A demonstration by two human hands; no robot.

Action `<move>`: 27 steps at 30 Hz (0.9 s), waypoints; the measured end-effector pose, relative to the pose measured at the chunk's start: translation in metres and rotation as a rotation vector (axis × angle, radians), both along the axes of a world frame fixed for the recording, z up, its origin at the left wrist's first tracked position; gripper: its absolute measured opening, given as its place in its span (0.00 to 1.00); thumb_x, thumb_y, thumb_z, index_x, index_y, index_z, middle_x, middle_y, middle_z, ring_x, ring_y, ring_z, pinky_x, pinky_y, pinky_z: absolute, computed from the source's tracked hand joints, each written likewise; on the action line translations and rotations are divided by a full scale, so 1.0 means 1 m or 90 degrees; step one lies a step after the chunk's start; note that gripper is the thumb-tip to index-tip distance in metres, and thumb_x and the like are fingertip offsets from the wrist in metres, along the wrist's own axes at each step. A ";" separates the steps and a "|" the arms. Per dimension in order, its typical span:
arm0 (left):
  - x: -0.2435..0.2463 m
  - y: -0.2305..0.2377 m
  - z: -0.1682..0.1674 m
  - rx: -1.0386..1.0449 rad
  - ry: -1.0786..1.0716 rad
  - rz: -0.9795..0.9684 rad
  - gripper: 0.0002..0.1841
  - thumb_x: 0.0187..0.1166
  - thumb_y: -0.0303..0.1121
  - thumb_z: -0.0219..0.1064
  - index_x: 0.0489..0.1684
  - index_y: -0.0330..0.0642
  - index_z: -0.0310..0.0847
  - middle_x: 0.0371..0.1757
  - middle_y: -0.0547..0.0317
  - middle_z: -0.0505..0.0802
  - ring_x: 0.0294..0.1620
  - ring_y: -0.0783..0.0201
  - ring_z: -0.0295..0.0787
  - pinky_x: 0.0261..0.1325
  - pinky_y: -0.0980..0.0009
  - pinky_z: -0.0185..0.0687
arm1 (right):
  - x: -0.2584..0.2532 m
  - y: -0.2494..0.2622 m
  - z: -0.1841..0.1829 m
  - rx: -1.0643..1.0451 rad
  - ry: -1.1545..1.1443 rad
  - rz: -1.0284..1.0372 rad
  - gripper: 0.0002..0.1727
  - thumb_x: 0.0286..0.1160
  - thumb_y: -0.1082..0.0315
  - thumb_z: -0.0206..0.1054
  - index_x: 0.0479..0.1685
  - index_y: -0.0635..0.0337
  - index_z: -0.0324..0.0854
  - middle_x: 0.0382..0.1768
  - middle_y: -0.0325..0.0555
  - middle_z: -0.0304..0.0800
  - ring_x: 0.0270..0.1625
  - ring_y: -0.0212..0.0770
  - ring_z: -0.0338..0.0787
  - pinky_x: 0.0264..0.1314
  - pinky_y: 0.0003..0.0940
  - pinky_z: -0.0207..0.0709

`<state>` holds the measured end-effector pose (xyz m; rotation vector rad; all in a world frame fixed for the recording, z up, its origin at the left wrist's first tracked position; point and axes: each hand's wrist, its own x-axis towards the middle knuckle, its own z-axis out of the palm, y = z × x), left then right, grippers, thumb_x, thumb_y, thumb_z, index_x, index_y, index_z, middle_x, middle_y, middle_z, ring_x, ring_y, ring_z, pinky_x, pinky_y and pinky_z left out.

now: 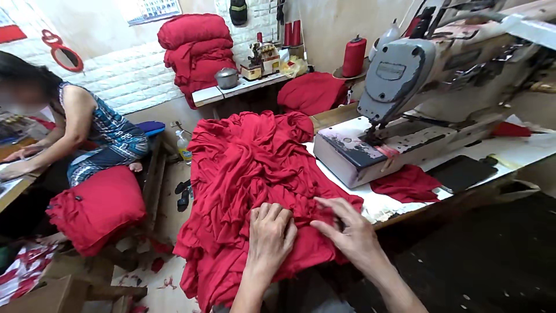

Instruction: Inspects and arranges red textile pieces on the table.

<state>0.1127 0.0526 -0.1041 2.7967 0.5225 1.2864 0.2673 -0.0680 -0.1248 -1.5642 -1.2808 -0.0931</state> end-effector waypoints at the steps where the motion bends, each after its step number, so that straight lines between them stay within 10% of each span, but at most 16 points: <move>1: -0.001 0.000 -0.001 -0.001 -0.021 0.002 0.08 0.73 0.33 0.65 0.33 0.44 0.92 0.41 0.56 0.95 0.47 0.54 0.90 0.54 0.57 0.77 | -0.006 0.004 -0.003 -0.001 -0.048 -0.010 0.15 0.76 0.60 0.69 0.53 0.60 0.92 0.49 0.49 0.93 0.45 0.41 0.93 0.44 0.40 0.88; 8: -0.023 0.001 -0.005 -0.112 -0.125 -0.165 0.09 0.71 0.24 0.61 0.28 0.40 0.88 0.52 0.52 0.95 0.65 0.55 0.87 0.75 0.61 0.73 | -0.030 0.004 -0.010 0.069 -0.127 -0.038 0.09 0.75 0.64 0.66 0.33 0.57 0.87 0.32 0.42 0.86 0.30 0.31 0.85 0.30 0.22 0.78; 15: -0.022 -0.011 0.000 -0.143 0.032 -0.085 0.23 0.82 0.43 0.60 0.64 0.35 0.85 0.34 0.59 0.92 0.36 0.59 0.84 0.52 0.53 0.71 | -0.034 -0.012 -0.022 0.005 -0.084 -0.016 0.11 0.76 0.60 0.66 0.32 0.57 0.85 0.31 0.41 0.84 0.28 0.30 0.83 0.29 0.21 0.76; 22: -0.032 -0.014 -0.009 -0.141 -0.087 -0.205 0.05 0.67 0.20 0.66 0.34 0.29 0.87 0.55 0.38 0.92 0.65 0.50 0.87 0.74 0.65 0.77 | -0.036 -0.023 -0.023 -0.033 -0.072 0.018 0.11 0.79 0.61 0.64 0.34 0.58 0.85 0.32 0.42 0.84 0.29 0.30 0.83 0.29 0.22 0.77; 27: -0.043 -0.020 -0.011 -0.154 -0.020 -0.197 0.13 0.71 0.25 0.58 0.45 0.37 0.89 0.39 0.54 0.94 0.42 0.58 0.88 0.50 0.62 0.75 | -0.040 -0.026 -0.022 -0.022 0.004 0.075 0.07 0.74 0.65 0.65 0.34 0.58 0.84 0.33 0.40 0.82 0.32 0.23 0.80 0.35 0.13 0.74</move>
